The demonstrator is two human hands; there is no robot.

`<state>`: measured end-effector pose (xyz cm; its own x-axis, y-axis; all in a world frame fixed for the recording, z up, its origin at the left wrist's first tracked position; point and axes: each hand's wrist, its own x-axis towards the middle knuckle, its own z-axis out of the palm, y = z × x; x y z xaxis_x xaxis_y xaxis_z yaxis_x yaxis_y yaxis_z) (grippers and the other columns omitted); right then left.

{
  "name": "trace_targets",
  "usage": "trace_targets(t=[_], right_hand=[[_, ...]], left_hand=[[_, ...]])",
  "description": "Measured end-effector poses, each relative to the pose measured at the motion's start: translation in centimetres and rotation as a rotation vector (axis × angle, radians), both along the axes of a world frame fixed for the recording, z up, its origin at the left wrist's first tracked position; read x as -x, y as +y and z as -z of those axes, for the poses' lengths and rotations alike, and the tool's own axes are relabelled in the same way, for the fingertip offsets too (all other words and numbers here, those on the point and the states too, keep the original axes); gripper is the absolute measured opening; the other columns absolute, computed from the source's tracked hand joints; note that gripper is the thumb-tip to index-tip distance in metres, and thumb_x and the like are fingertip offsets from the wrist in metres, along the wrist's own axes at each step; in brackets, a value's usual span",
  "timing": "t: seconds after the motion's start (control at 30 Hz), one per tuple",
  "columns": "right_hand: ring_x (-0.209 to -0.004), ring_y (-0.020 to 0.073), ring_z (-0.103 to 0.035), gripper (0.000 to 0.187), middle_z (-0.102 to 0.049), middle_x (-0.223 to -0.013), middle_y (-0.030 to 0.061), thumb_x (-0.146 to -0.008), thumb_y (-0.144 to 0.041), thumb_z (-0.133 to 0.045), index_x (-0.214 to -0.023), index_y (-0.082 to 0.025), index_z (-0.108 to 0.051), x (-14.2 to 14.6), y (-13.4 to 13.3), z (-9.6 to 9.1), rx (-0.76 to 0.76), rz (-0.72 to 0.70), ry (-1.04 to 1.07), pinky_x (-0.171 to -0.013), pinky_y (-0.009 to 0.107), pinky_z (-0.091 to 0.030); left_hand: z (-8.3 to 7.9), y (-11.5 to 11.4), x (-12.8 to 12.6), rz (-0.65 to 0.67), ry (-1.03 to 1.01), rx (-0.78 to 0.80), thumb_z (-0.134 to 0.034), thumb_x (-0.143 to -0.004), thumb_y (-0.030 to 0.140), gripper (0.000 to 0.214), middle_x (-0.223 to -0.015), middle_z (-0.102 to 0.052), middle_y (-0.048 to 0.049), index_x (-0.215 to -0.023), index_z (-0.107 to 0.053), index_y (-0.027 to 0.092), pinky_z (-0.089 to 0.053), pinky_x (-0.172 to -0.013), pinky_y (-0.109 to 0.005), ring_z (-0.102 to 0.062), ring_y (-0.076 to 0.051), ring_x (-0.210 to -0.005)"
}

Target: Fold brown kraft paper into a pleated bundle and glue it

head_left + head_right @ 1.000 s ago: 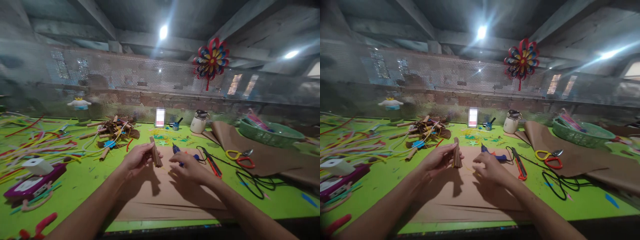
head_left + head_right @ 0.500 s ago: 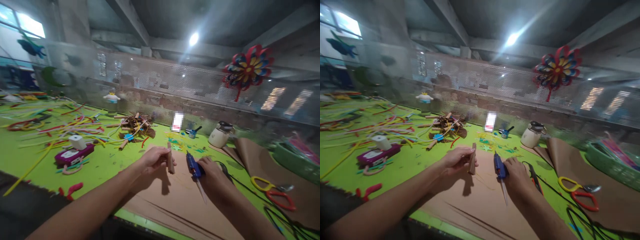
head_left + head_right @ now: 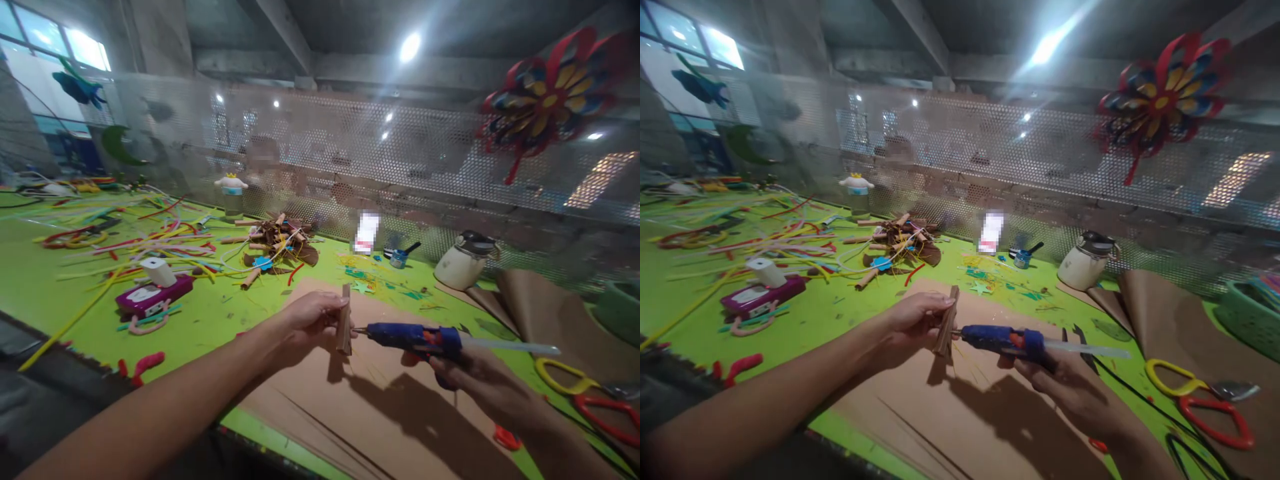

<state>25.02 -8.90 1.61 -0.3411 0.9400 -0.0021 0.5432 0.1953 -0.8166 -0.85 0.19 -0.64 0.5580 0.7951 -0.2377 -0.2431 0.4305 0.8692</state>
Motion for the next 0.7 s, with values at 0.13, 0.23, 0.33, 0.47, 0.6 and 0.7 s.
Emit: trace_targets(t=[0.13,0.23,0.33,0.47,0.6,0.7], right_hand=[[-0.068,0.0173,-0.056,0.042,-0.066,-0.086,0.0083,-0.082,-0.052,-0.048,-0.096,-0.017,-0.069,0.52,0.22,0.03,-0.053,0.003,-0.002,-0.063,0.030,-0.049],[-0.069,0.0181,-0.058,0.040,-0.067,-0.088,0.0088,-0.082,-0.050,-0.048,-0.095,-0.018,-0.069,0.58,0.42,0.24,-0.064,0.003,-0.018,-0.059,0.028,-0.048],[-0.070,0.0184,-0.058,0.038,-0.067,-0.084,0.0084,-0.083,-0.049,-0.049,-0.090,-0.017,-0.069,0.61,0.50,0.31,-0.081,0.007,-0.028,-0.057,0.027,-0.047],[-0.068,0.0171,-0.056,0.037,-0.066,-0.079,0.0072,-0.083,-0.047,-0.048,-0.086,-0.016,-0.068,0.77,0.46,0.10,-0.113,-0.004,-0.046,-0.056,0.026,-0.046],[-0.064,0.0147,-0.053,0.038,-0.064,-0.077,0.0058,-0.084,-0.048,-0.047,-0.083,-0.016,-0.067,0.81,0.47,0.07,-0.129,-0.001,-0.066,-0.054,0.024,-0.044],[-0.063,0.0146,-0.053,0.039,-0.063,-0.074,0.0049,-0.084,-0.049,-0.047,-0.081,-0.016,-0.067,0.83,0.55,0.05,-0.144,0.010,-0.094,-0.053,0.024,-0.042]], left_hand=[[0.32,0.04,0.05,0.091,0.012,-0.012,-0.060,-0.076,0.025,0.016,-0.066,-0.063,-0.0085,-0.073,-0.053,0.011,-0.050,-0.062,-0.031,-0.065,-0.022,-0.064],[0.46,0.11,0.06,0.138,0.031,-0.023,-0.063,-0.074,0.028,0.020,-0.069,-0.064,-0.0106,-0.072,-0.053,0.011,-0.049,-0.060,-0.031,-0.065,-0.022,-0.064],[0.50,0.04,0.01,0.154,0.045,-0.029,-0.063,-0.074,0.028,0.020,-0.067,-0.062,-0.0094,-0.072,-0.055,0.010,-0.048,-0.059,-0.031,-0.065,-0.023,-0.064],[0.48,-0.34,-0.14,0.141,0.024,-0.034,-0.062,-0.074,0.028,0.020,-0.063,-0.060,-0.0082,-0.070,-0.056,0.010,-0.048,-0.064,-0.034,-0.064,-0.022,-0.062],[0.64,-0.55,-0.26,0.136,0.031,-0.040,-0.062,-0.073,0.029,0.020,-0.062,-0.060,-0.0084,-0.069,-0.055,0.010,-0.049,-0.063,-0.036,-0.063,-0.022,-0.060],[0.84,-0.44,-0.25,0.154,0.038,-0.035,-0.062,-0.073,0.029,0.020,-0.061,-0.060,-0.0076,-0.070,-0.055,0.011,-0.049,-0.063,-0.037,-0.063,-0.022,-0.059]])
